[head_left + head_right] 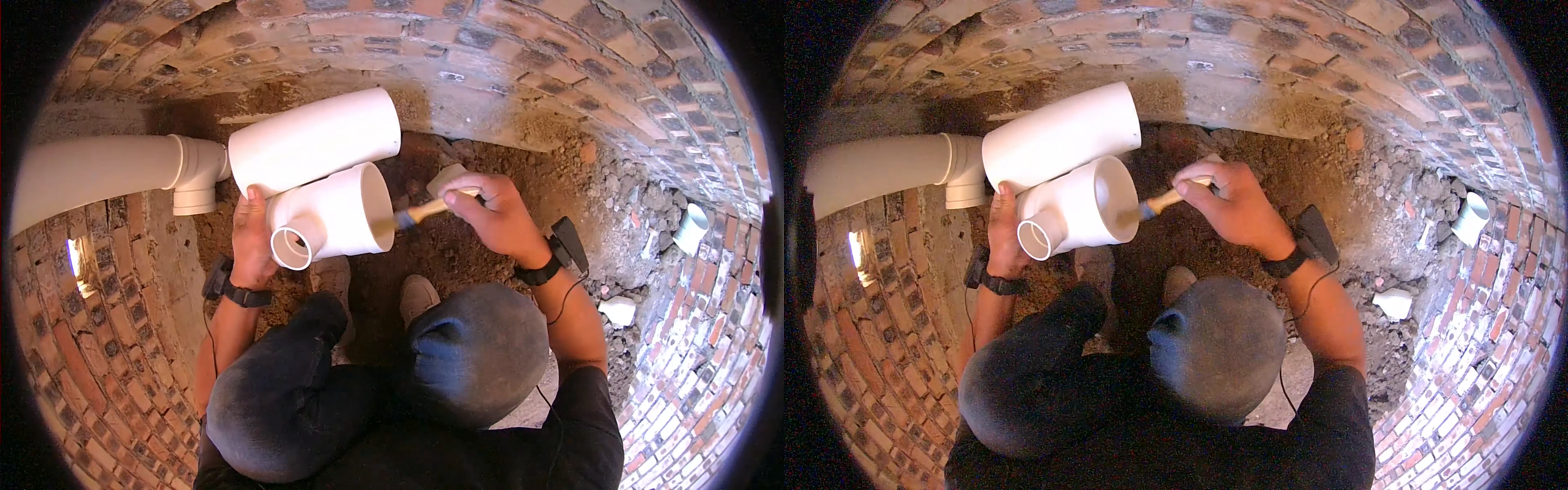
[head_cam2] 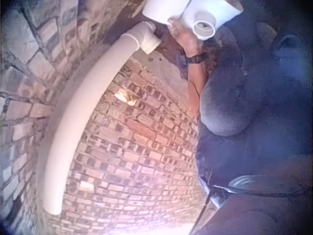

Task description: The person applies adhesive to a PVC pipe and a fitting using a brush, then inserts the pipe into the fitting while working in a dirt-filled area between brick walls.

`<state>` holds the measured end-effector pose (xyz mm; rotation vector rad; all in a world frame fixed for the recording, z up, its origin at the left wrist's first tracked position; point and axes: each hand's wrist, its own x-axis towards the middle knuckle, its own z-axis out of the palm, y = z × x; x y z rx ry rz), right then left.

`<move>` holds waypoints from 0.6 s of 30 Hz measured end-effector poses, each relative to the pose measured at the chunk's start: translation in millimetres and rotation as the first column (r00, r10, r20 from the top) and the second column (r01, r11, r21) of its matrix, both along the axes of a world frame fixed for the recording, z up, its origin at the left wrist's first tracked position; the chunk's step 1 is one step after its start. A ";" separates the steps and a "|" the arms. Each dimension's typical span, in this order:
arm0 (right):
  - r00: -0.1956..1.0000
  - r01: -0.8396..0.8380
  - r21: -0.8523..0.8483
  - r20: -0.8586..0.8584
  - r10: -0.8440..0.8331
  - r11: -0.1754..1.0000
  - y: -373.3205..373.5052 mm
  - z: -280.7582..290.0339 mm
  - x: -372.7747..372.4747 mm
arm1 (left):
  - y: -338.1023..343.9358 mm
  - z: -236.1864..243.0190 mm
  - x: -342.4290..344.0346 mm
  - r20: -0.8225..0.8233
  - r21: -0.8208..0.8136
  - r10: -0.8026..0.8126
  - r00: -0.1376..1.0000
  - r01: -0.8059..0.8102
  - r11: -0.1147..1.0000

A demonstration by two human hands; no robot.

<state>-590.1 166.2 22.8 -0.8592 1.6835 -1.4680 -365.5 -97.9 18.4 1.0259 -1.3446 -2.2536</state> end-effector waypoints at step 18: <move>0.956 -0.064 -0.057 0.284 0.077 0.996 5.6 25.7 -1.1 | -1.0 -2.7 9.0 0.051 -0.063 -0.011 0.999 0.014 0.998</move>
